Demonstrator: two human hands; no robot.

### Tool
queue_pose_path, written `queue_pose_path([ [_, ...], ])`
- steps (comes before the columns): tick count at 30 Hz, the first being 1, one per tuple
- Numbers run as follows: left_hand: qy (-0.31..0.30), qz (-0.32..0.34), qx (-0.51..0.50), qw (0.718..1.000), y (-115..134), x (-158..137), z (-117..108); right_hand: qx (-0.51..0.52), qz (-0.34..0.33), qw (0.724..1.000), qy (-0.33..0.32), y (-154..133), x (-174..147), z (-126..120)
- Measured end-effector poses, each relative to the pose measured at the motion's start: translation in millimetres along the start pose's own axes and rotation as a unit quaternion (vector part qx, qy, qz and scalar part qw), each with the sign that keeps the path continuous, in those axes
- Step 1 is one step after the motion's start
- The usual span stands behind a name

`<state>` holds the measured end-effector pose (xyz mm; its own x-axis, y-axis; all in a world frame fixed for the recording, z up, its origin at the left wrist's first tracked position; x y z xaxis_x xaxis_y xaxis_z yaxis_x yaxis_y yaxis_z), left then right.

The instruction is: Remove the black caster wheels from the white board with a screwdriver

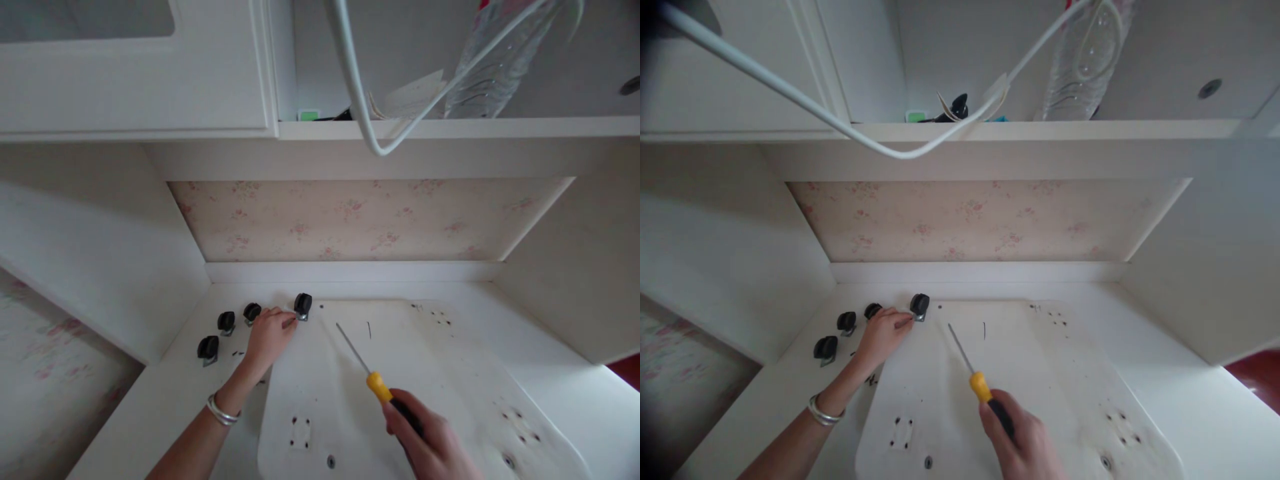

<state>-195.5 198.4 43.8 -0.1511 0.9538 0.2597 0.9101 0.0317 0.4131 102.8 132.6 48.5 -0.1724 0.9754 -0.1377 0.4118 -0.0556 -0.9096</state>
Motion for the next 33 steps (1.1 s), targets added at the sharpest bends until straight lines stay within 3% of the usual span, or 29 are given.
queue_pose_path([
  [3,-0.004,0.012,0.009,1.000,3,3,4,-0.121,-0.038,0.989,-0.071,-22,20,28],
  [9,0.000,0.009,0.022,1.000,4,4,6,-0.231,-0.080,0.968,-0.056,-40,49,56],
  [17,-0.005,0.001,0.015,1.000,-3,6,8,-0.243,-0.110,0.961,-0.073,-46,60,71],
  [33,-0.009,-0.052,0.019,0.998,-5,5,4,-0.268,-0.108,0.954,-0.079,-54,75,85],
])
Point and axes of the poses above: each hand's wrist, its own x-axis towards the middle knuckle, its own z-axis out of the palm, y = z × x, the point moved 7 cm from there along x, towards the middle knuckle, and after that the axes turned 2 degrees about y, right-handed, at the moved point
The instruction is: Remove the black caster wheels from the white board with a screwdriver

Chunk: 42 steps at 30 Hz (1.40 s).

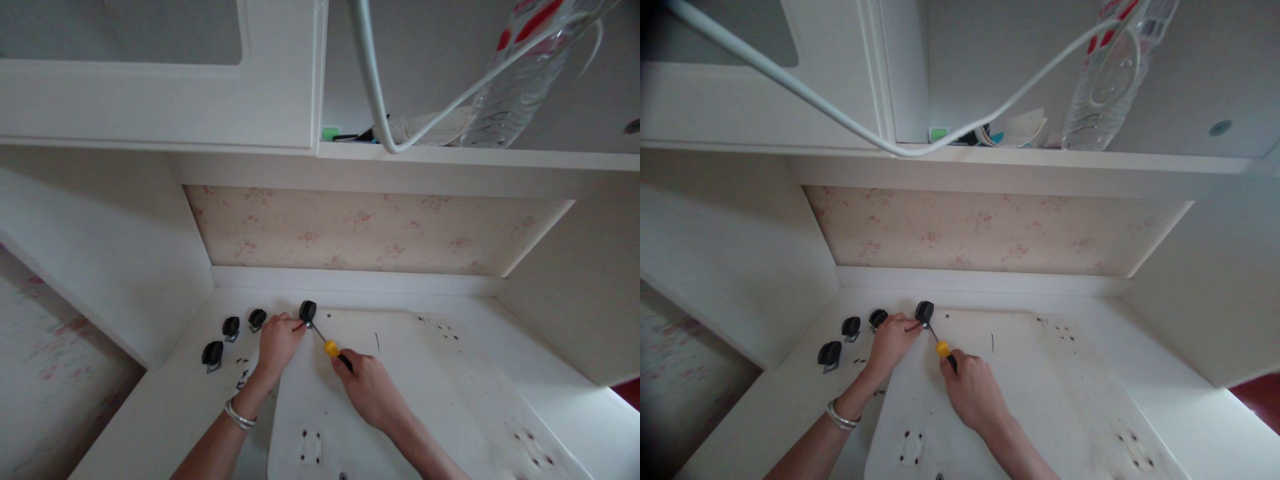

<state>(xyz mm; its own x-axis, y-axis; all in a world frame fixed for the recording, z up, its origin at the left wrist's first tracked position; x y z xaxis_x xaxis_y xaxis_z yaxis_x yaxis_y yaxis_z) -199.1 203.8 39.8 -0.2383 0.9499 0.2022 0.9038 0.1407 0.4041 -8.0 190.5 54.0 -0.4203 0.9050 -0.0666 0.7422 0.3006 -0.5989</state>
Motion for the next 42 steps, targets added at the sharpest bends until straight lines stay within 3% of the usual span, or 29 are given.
queue_pose_path([
  [14,0.027,0.001,-0.001,1.000,-2,2,0,-0.012,-0.014,1.000,0.001,-5,6,-2],
  [42,0.022,0.007,0.011,1.000,2,-10,-7,-0.015,-0.001,1.000,-0.004,2,3,-3],
])
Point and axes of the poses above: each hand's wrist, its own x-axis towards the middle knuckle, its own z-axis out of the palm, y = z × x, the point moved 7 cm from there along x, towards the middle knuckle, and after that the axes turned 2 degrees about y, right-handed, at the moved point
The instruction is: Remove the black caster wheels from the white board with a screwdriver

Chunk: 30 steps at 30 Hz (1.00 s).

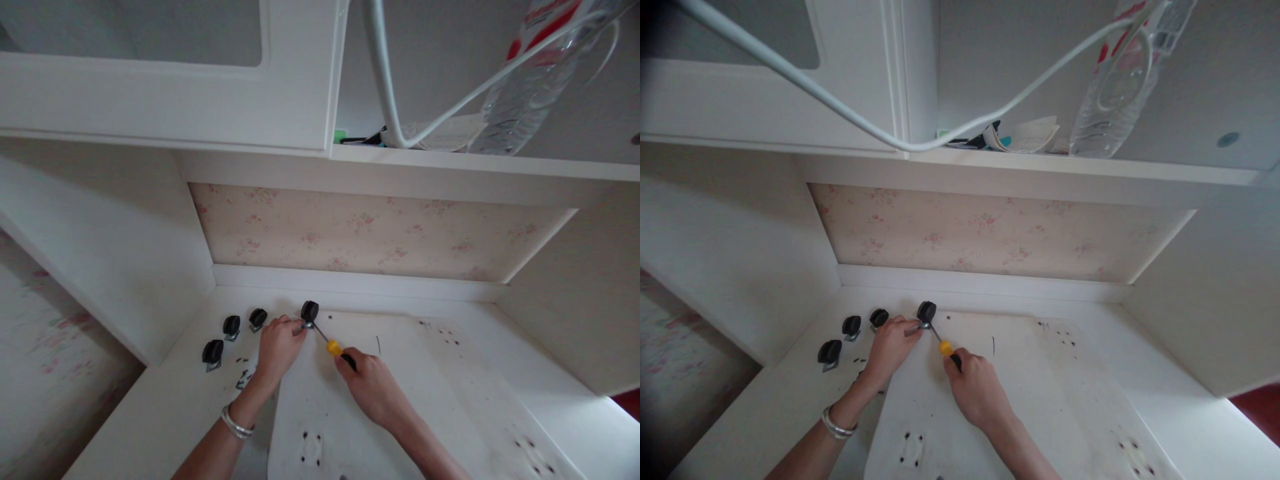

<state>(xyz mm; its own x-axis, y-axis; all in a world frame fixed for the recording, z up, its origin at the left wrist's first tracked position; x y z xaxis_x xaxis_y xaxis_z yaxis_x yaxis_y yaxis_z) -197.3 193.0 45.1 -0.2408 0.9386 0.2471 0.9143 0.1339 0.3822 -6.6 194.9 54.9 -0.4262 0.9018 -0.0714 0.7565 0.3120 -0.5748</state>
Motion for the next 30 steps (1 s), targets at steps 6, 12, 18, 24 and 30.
queue_pose_path([
  [6,0.011,0.029,0.027,0.999,0,-12,-8,0.009,0.001,1.000,0.000,-1,-1,1],
  [12,0.005,0.062,0.071,0.996,10,-19,-4,0.014,-0.004,1.000,0.001,0,0,2],
  [18,-0.011,0.066,0.103,0.992,10,-16,5,0.019,0.005,1.000,-0.001,2,-1,3],
  [24,-0.010,0.064,0.117,0.991,8,-16,6,0.018,0.008,1.000,-0.003,5,-4,1],
  [30,-0.009,0.067,0.119,0.991,12,-16,6,0.020,0.010,1.000,-0.005,7,-12,-4],
])
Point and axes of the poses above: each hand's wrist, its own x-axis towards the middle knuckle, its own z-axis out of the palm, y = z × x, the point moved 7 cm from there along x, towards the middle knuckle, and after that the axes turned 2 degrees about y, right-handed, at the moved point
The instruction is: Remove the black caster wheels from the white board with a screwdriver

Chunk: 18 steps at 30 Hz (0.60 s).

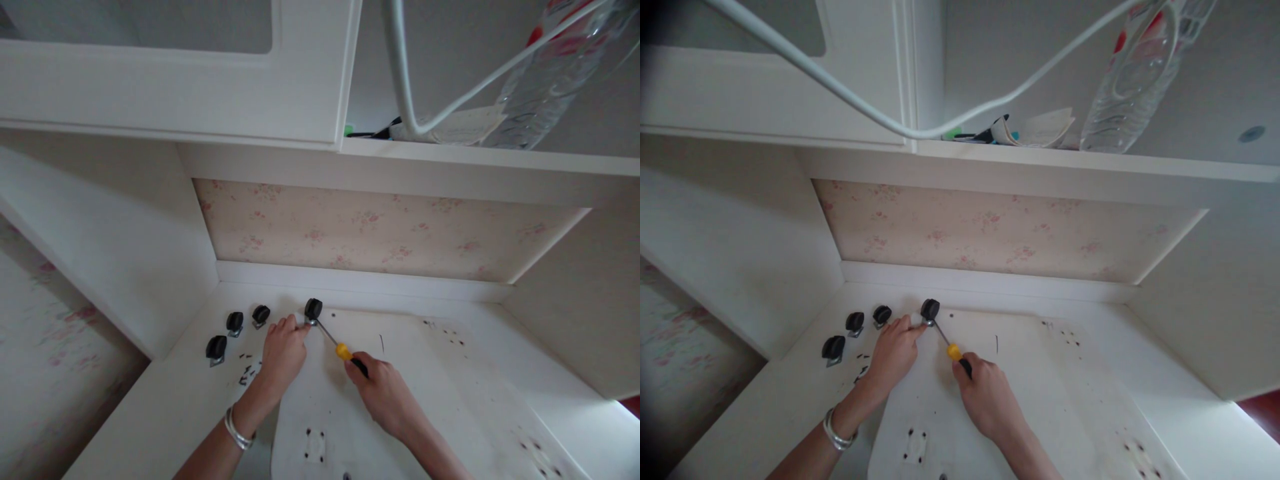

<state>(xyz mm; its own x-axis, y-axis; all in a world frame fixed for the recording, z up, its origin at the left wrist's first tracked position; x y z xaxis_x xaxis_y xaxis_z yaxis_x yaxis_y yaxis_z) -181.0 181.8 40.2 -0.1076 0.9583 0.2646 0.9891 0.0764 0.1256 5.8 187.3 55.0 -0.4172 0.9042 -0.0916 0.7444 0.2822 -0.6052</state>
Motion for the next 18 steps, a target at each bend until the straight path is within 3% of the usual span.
queue_pose_path([
  [12,0.013,-0.019,-0.041,0.999,-8,-10,-5,0.012,0.035,0.999,-0.005,12,-29,-2],
  [15,0.023,-0.036,-0.068,0.997,-25,-22,-9,0.024,0.058,0.998,0.003,21,-38,-7],
  [18,0.048,-0.074,-0.133,0.987,-61,-43,-6,0.092,0.083,0.992,0.016,36,-54,-11],
])
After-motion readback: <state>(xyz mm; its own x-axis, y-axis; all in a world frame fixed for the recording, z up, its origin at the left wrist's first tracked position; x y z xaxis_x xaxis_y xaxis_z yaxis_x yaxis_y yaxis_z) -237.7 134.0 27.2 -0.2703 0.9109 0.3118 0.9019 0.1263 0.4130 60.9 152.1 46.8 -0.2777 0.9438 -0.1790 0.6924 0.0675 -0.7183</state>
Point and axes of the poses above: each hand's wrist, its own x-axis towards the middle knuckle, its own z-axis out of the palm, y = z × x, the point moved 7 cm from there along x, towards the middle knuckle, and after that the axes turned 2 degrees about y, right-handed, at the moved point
